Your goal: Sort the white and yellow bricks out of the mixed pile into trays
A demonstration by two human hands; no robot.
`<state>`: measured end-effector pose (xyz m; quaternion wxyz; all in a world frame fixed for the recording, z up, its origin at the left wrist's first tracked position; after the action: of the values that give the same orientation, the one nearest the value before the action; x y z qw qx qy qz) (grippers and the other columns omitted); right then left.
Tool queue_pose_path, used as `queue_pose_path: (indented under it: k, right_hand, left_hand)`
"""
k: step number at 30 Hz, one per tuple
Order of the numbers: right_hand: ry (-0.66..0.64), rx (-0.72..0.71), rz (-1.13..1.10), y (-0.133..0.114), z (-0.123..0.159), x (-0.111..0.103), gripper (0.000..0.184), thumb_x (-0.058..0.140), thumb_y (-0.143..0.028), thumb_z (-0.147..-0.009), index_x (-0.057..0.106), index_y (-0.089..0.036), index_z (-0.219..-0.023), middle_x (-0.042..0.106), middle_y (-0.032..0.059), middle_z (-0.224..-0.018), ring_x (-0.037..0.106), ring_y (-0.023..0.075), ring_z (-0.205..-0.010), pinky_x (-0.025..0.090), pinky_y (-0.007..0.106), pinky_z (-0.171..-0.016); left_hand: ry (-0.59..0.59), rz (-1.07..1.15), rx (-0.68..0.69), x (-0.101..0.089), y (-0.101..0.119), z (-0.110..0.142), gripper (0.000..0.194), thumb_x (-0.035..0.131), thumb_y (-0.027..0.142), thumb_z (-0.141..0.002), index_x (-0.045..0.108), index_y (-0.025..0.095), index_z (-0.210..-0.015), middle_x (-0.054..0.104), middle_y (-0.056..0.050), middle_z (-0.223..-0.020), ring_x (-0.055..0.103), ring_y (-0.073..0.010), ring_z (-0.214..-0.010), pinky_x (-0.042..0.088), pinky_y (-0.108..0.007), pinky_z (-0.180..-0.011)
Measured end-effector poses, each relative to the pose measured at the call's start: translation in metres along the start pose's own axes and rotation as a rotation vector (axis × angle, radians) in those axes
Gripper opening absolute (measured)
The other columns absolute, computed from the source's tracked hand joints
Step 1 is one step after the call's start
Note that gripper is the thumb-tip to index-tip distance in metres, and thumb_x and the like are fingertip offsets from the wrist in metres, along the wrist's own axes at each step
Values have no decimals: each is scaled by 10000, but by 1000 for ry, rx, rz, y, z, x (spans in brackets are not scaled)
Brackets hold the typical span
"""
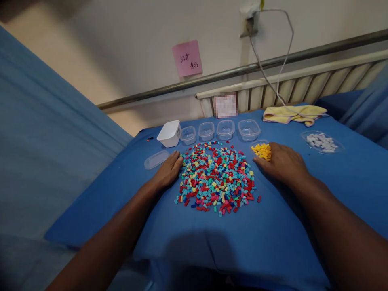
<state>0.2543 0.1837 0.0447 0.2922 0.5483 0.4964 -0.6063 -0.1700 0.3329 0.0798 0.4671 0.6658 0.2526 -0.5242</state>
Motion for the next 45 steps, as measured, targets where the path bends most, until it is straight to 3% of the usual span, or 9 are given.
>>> queue_pose_path:
  k: [4, 9, 13, 16, 20, 24, 27, 33, 45]
  right_hand:
    - [11, -28, 24, 0, 0, 2, 727, 539, -778, -975, 700, -129, -1261, 761, 293, -1163, 714, 479, -1055, 536, 558, -860]
    - [26, -22, 61, 0, 0, 0, 724, 518, -792, -983, 705, -136, -1225, 776, 280, -1159, 730, 463, -1040, 544, 532, -825]
    - [3, 31, 113, -1, 1, -11, 770, 528, -843, -957, 687, -143, -1235, 775, 274, -1224, 735, 454, -1083, 549, 512, -845]
    - [-19, 61, 138, -2, 0, -16, 749, 541, -830, -960, 678, -154, -1253, 771, 263, -1252, 733, 442, -1127, 546, 490, -867]
    - [-2, 81, 123, -4, -2, -16, 719, 581, -774, -969, 661, -146, -1310, 759, 262, -1287, 712, 434, -1179, 535, 480, -923]
    - [22, 123, 115, 0, -4, -19, 680, 578, -735, -989, 653, -146, -1322, 746, 260, -1318, 690, 422, -1230, 523, 474, -986]
    - [39, 204, 140, 11, -5, -25, 657, 566, -706, -1003, 660, -133, -1311, 742, 267, -1334, 685, 428, -1251, 517, 492, -1021]
    - [78, 318, 146, 34, -5, -33, 654, 560, -677, -1007, 679, -108, -1306, 733, 284, -1353, 680, 446, -1271, 528, 521, -1023]
    - [131, 295, 179, 37, -1, -37, 656, 542, -652, -1027, 656, -111, -1380, 732, 280, -1377, 677, 441, -1280, 526, 523, -1034]
  left_hand:
    - [6, 34, 38, 8, 13, -15, 967, 176, 710, -1107, 425, -46, -1655, 348, -269, -1754, 276, -331, -1685, 185, -461, -1387]
    - [-73, 124, 145, 19, 55, -11, 942, 196, 704, -1124, 374, -14, -1708, 282, -217, -1795, 208, -303, -1708, 135, -453, -1401]
    - [-102, 160, 270, 10, 89, 4, 895, 235, 727, -1133, 437, 68, -1704, 299, -135, -1804, 217, -237, -1708, 122, -416, -1406]
    - [-83, 104, 315, 3, 98, 7, 855, 233, 705, -1137, 472, 98, -1690, 306, -112, -1801, 211, -241, -1710, 124, -462, -1407]
    - [-32, 99, 320, 9, 89, 1, 796, 299, 659, -1137, 538, 92, -1643, 377, -124, -1770, 279, -274, -1689, 172, -504, -1399]
    - [185, 282, 297, 7, 66, -1, 757, 350, 660, -1147, 644, 84, -1541, 559, -146, -1647, 463, -271, -1590, 286, -471, -1371]
    - [269, 362, 231, 0, 48, -1, 751, 382, 680, -1141, 668, 88, -1504, 627, -140, -1577, 540, -283, -1519, 339, -482, -1347]
    - [288, 370, 198, -6, 36, -5, 793, 379, 726, -1118, 691, 83, -1463, 665, -149, -1518, 588, -321, -1458, 400, -516, -1307]
    - [282, 370, 226, 0, 42, -2, 715, 426, 690, -1117, 701, 127, -1461, 682, -113, -1501, 597, -308, -1445, 400, -505, -1306]
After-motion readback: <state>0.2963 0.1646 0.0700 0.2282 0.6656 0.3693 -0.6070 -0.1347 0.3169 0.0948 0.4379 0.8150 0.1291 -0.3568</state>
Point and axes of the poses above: each hand's wrist, its own z-axis away from the middle knuckle, its own x-axis out of the palm, y = z × x, the point moved 4 cm from there along -z, towards the middle knuckle
